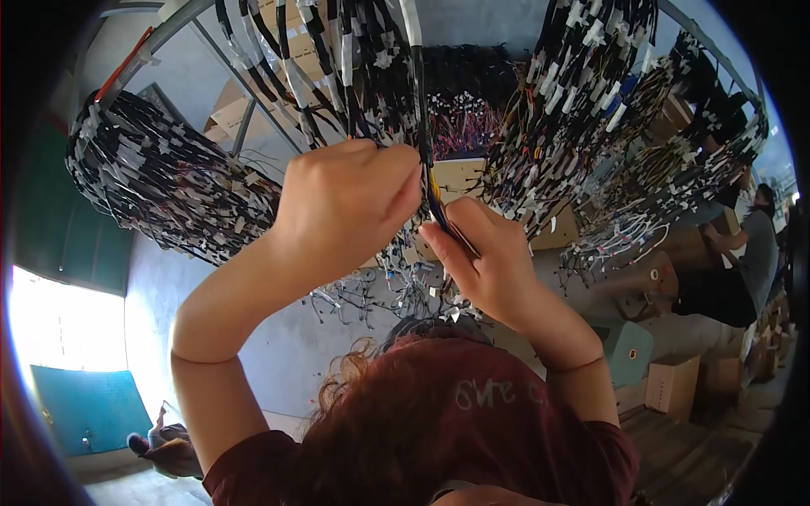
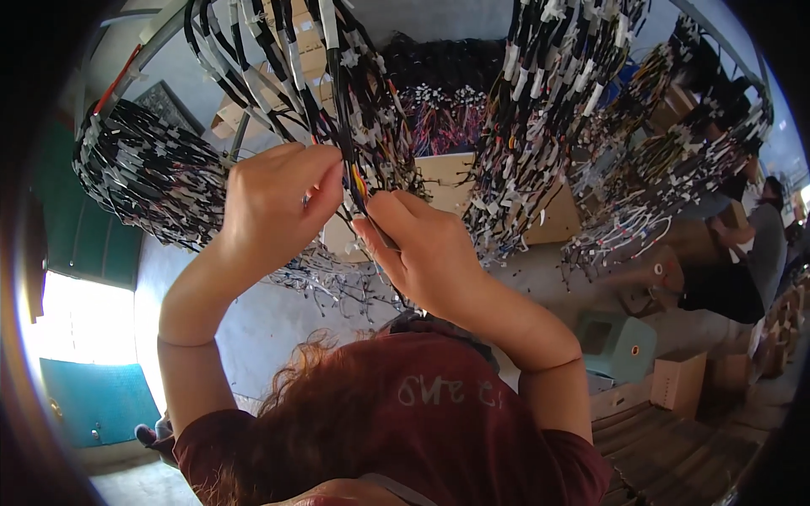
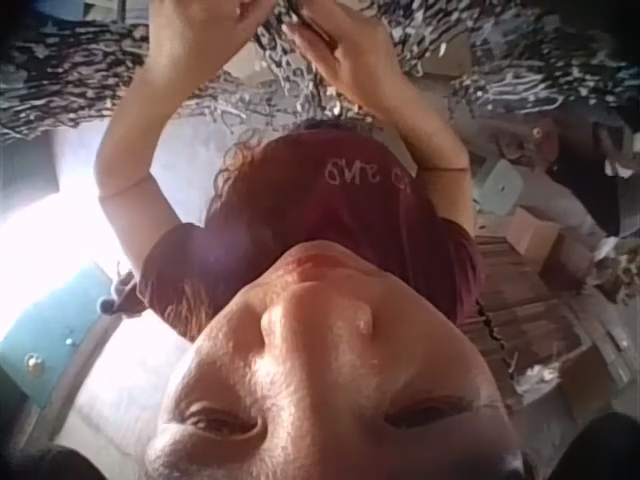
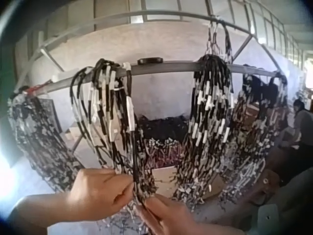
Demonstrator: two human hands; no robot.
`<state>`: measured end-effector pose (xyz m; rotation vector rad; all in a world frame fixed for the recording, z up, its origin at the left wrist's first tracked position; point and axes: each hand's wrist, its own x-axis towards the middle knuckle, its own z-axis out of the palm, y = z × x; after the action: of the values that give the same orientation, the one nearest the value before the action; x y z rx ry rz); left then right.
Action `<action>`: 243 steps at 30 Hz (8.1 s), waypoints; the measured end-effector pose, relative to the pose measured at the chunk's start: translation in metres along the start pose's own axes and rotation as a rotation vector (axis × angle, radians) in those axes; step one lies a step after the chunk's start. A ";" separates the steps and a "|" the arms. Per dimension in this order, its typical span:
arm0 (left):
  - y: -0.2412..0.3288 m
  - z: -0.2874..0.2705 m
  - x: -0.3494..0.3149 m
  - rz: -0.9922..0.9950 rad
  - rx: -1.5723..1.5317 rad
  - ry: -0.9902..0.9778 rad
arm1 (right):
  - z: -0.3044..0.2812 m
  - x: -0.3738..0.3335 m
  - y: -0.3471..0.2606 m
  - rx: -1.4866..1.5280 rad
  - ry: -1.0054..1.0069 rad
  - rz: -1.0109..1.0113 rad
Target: Measuring the length of wire harnesses using a metal ruler and applying small strips of tape in a factory setting.
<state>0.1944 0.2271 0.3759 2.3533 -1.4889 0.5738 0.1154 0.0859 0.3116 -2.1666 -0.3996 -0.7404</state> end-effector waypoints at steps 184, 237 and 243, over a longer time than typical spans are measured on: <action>0.007 0.098 0.010 -0.198 -1.331 0.375 | -0.065 0.062 -0.022 0.114 -0.349 0.574; 0.010 -0.022 0.023 0.315 0.292 0.018 | -0.021 0.018 0.012 0.298 -0.143 -0.004; 0.014 -0.009 0.026 0.238 0.296 0.006 | -0.021 0.025 0.014 0.374 -0.187 -0.042</action>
<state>0.1903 0.2053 0.3968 2.3947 -1.8036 0.9163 0.1338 0.0621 0.3294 -1.8803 -0.6293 -0.4437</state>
